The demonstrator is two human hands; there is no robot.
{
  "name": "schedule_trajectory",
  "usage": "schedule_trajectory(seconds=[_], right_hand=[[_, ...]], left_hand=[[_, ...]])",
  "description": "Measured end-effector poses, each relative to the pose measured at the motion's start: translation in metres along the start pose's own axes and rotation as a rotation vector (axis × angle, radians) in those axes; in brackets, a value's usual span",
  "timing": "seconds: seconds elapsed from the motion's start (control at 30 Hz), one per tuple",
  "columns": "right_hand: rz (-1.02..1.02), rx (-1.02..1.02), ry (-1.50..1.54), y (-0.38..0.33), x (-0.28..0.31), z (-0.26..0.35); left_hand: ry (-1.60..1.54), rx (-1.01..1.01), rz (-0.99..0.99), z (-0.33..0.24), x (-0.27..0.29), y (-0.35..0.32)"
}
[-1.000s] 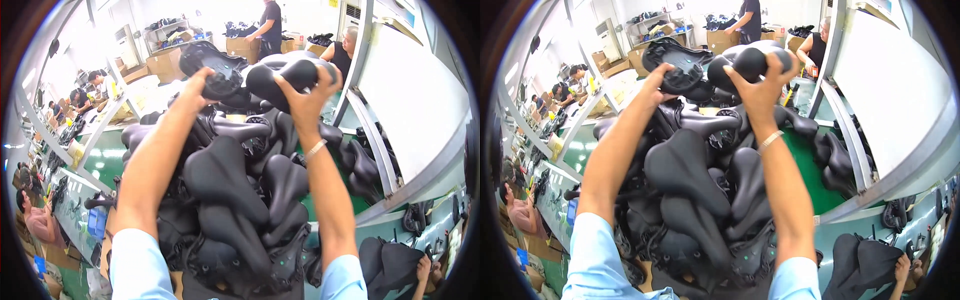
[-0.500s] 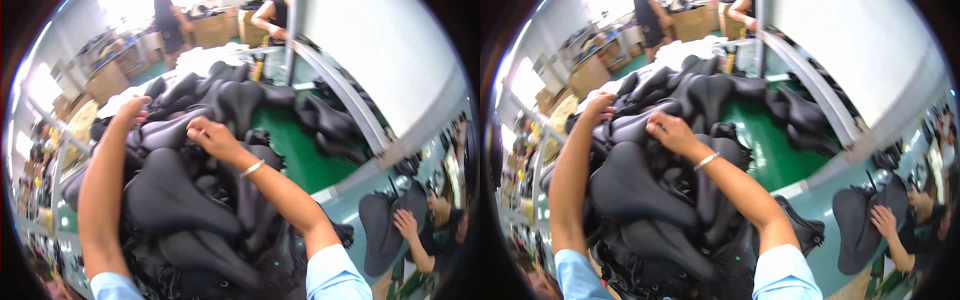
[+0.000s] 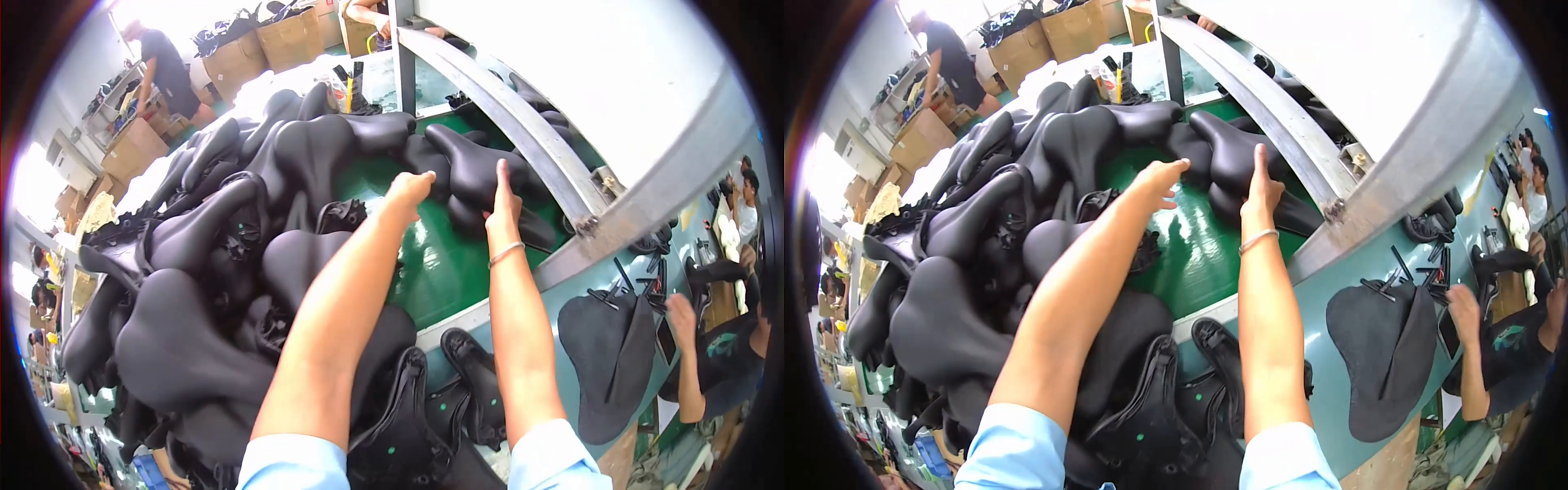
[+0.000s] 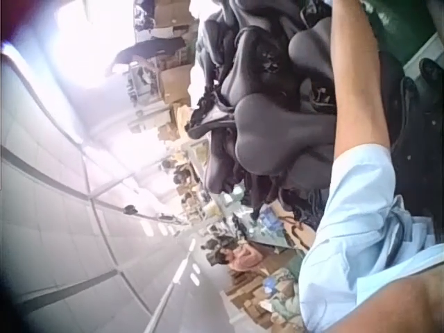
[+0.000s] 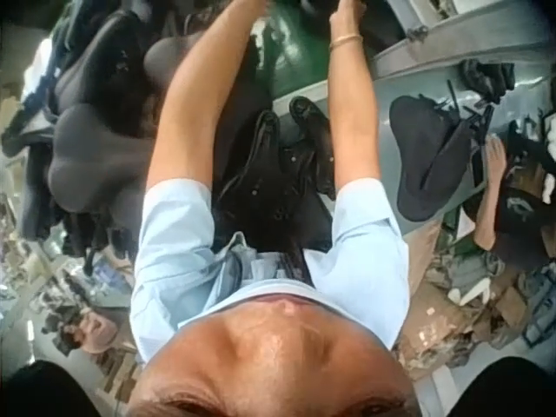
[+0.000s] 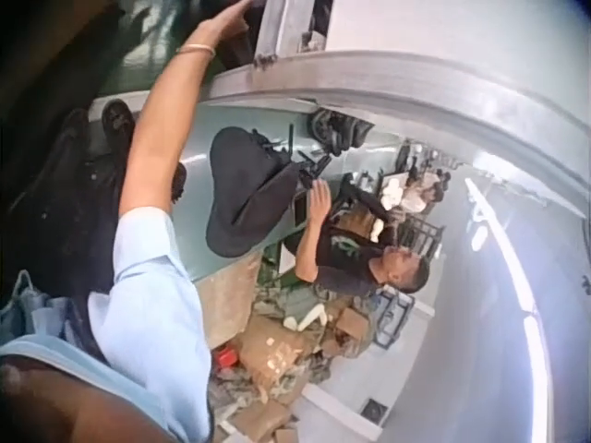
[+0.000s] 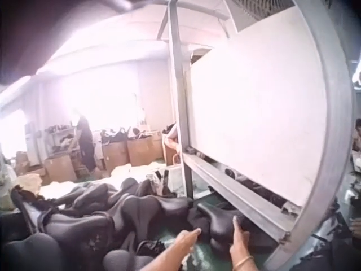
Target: Trim excess material from bicycle seats using a utility knife and sort the finished products onto a conveyor belt.
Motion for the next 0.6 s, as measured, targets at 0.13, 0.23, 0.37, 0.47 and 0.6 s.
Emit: schedule_trajectory(seconds=[0.13, 0.23, 0.37, 0.47, 0.6], right_hand=[[0.203, 0.136, -0.158, 0.026, 0.0, -0.033], [0.165, 0.08, -0.15, -0.036, 0.019, -0.039], [0.24, -0.036, -0.144, -0.051, 0.038, -0.047], [0.349, -0.134, -0.007, -0.043, 0.035, -0.05], [0.537, -0.136, 0.135, -0.09, 0.016, -0.045]], left_hand=[[-0.149, -0.003, -0.31, 0.037, -0.004, 0.082], [-0.365, -0.162, -0.309, 0.033, -0.001, 0.093], [-0.454, -0.097, -0.173, 0.02, -0.011, 0.087], [-0.703, -0.029, -0.124, 0.025, -0.008, 0.077], [-0.618, -0.129, -0.151, -0.001, 0.061, 0.016]])
Point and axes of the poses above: each hand's wrist, its own y-axis towards the middle knuckle, its own x-axis out of the back of the hand, z = x × y, the point moved 8 cm from there along y, towards the middle knuckle
